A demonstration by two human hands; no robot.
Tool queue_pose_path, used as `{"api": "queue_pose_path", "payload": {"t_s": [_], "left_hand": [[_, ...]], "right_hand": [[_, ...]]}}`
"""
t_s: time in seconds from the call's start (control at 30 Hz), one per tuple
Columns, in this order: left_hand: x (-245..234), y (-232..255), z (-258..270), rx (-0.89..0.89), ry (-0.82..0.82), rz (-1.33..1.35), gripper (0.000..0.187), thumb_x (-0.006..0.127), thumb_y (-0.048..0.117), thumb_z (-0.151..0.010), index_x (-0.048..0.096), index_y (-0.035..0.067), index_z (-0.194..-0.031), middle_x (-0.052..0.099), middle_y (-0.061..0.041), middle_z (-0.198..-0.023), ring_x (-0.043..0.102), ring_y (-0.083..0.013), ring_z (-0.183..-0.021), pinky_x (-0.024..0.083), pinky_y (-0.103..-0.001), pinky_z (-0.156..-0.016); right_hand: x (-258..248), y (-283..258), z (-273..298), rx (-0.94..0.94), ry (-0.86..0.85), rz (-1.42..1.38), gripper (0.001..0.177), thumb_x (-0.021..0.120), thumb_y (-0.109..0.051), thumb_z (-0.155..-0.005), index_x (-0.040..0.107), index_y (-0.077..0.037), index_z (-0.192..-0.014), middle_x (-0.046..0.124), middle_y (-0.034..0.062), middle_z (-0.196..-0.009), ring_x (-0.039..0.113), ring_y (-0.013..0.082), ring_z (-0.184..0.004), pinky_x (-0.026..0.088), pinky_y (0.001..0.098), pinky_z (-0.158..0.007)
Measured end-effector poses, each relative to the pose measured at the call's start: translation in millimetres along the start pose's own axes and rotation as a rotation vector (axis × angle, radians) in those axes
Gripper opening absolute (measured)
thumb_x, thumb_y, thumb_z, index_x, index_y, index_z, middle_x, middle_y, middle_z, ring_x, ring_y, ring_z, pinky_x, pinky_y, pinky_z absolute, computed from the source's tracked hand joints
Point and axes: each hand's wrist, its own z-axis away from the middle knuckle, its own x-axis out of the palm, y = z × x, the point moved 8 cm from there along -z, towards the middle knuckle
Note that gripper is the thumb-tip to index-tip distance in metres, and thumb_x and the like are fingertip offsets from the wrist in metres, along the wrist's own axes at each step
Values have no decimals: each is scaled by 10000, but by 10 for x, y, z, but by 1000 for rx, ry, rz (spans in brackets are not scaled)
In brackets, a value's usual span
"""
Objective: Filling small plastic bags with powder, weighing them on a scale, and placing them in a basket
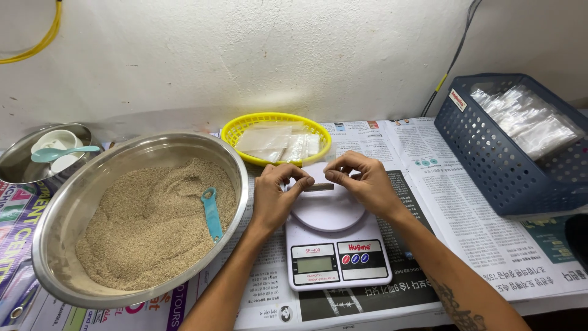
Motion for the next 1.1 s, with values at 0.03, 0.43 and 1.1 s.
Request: {"api": "queue_pose_path", "payload": {"t_s": [0.03,0.43,1.1], "left_hand": [[-5,10,2,3,-1,1,151,812,385,-846,762,252,-798,711,53,-715,595,-170,-756,488,-299,-784],[39,104,32,144,7,122,136,860,164,-786,786,170,-900,764,-11,-810,627,-213,-785,525,-317,-788],[1653,1714,-877,431,-143,-12,100,773,271,-912,730,237,-828,706,66,-702,639,-201,-728,470,-357,-727]], "right_hand": [[-1,-22,6,-1,3,1,111,809,-228,-891,803,-130,-943,687,7,-818,610,87,-752,537,201,-615],[-109,-164,66,-110,4,-19,95,799,-139,-873,787,-89,-953,651,53,-753,590,123,-705,539,267,-586],[-2568,-964,426,-82,267,430,128,730,-147,-954,735,-142,-827,654,17,-634,554,101,-653,500,292,-635]]}}
